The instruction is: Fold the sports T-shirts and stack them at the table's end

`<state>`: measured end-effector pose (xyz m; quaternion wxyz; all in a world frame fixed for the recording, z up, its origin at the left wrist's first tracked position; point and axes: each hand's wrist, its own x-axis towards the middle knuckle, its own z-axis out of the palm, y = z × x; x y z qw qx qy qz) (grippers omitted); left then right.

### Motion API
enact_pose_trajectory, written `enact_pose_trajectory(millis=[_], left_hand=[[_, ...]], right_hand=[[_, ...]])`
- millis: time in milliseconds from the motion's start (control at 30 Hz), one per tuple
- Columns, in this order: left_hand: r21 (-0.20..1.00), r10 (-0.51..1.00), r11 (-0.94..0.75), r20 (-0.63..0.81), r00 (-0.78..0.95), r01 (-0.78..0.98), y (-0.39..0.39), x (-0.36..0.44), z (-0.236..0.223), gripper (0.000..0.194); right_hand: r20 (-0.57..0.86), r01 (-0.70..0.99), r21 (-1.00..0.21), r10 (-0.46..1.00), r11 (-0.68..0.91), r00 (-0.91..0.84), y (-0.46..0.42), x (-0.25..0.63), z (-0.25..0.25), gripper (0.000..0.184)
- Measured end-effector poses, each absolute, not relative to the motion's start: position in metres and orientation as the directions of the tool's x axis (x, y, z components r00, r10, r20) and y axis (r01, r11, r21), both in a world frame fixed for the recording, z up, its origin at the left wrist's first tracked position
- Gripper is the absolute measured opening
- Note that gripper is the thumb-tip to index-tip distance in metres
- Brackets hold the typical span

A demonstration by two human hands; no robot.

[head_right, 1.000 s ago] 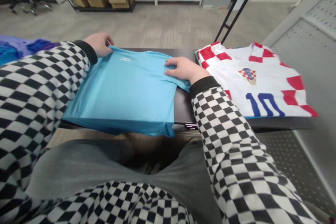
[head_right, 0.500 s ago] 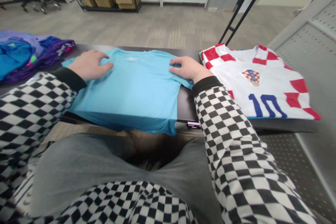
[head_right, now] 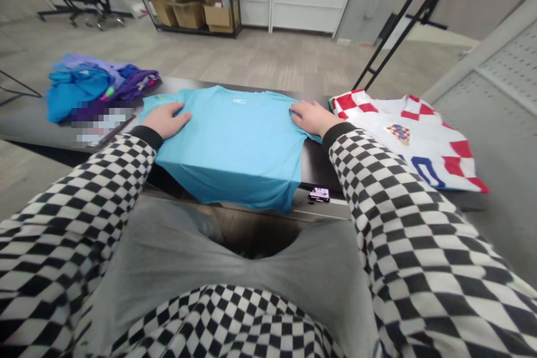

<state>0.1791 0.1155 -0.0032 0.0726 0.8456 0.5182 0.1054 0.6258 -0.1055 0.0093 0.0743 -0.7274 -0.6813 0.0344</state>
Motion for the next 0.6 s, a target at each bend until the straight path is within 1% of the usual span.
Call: enact_pose_trajectory(millis=[100,167,233,267,367,467,533,600], left_hand=[[0.289,0.909,-0.405,0.234,0.346,0.868,0.114,0.174,-0.003,0.065],[0.280,0.917,-0.372,0.261,0.303,0.885,0.112,0.171,-0.004,0.059],[0.244,0.916,-0.381,0.231,0.328,0.892,0.110,0.170,-0.004,0.058],[0.218,0.910,-0.399,0.211,0.356,0.891,0.109,0.169,-0.004,0.057],[0.119,0.889,-0.445,0.174,0.423,0.888,0.113,0.167,-0.002,0.055],[0.049,0.899,-0.429,0.126,0.420,0.902,0.124,0.156,0.004,0.055],[0.037,0.904,-0.424,0.083,0.420,0.905,0.133,0.146,0.009,0.055],[0.050,0.891,-0.453,0.055,0.450,0.890,0.140,0.138,0.017,0.053]], right_hand=[[0.095,0.993,-0.073,0.991,-0.090,0.097,-0.119,0.627,0.025,0.054],[0.108,0.988,-0.061,0.983,-0.143,0.149,-0.133,0.628,0.032,0.053],[0.055,0.982,-0.054,0.981,-0.183,0.186,-0.150,0.628,0.035,0.050],[0.015,0.983,-0.050,0.984,-0.175,0.176,-0.158,0.628,0.034,0.048],[-0.056,0.993,-0.072,0.995,-0.091,0.087,-0.179,0.628,0.029,0.048],[-0.033,0.990,-0.135,0.999,-0.042,0.038,-0.187,0.627,0.024,0.051],[-0.010,0.983,-0.182,1.000,-0.027,0.026,-0.186,0.626,0.022,0.050],[0.029,0.977,-0.212,0.999,-0.018,0.025,-0.180,0.624,0.020,0.047]])
